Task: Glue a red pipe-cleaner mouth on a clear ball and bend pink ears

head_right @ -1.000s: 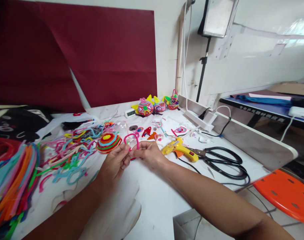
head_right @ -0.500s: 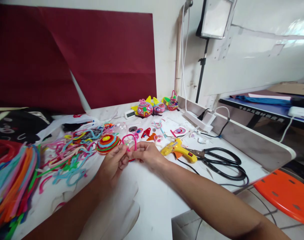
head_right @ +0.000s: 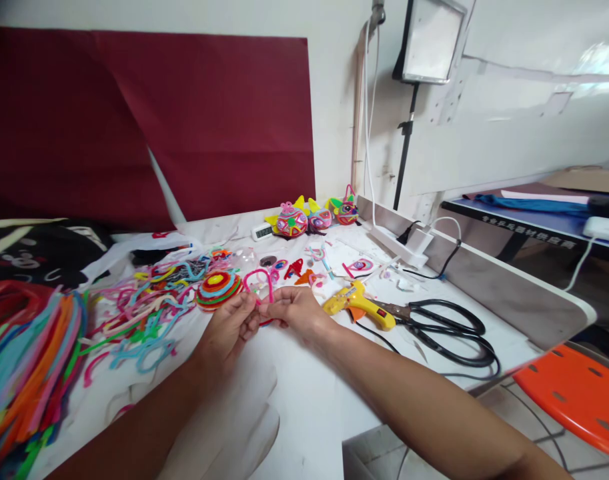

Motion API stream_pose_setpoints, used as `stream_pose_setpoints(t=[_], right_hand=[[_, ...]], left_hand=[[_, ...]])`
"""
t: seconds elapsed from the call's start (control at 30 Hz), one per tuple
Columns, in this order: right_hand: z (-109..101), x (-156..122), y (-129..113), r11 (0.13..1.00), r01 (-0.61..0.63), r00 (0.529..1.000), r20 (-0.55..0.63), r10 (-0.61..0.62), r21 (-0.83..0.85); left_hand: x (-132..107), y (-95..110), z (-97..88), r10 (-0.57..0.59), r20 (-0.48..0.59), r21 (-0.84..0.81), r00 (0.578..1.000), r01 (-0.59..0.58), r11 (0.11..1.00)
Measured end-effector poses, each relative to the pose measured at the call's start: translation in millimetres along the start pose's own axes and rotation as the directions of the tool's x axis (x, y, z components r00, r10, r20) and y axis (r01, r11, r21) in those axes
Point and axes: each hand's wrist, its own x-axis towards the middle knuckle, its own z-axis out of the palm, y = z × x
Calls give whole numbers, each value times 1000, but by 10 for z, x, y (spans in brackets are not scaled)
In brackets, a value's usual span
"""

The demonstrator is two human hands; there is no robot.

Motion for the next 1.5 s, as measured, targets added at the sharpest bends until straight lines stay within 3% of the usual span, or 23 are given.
stream_pose_setpoints(t=[0.6, 0.87, 1.2, 1.5], right_hand=[[-27, 30, 26, 997, 20, 1000, 3, -20, 72], [-16, 16, 54, 999, 6, 1000, 20, -7, 45], [8, -35, 21, 1000, -6, 998, 55, 6, -14], [2, -25, 16, 1000, 14, 998, 59, -14, -6]], left_hand=[[-27, 5, 10, 65, -19, -42, 998, -66, 997], [42, 75, -47, 78, -83, -94, 993, -86, 992], [25, 124, -32, 114, -170, 6, 979, -115, 993], [-2, 140, -28, 124, -164, 60, 979, -116, 991]])
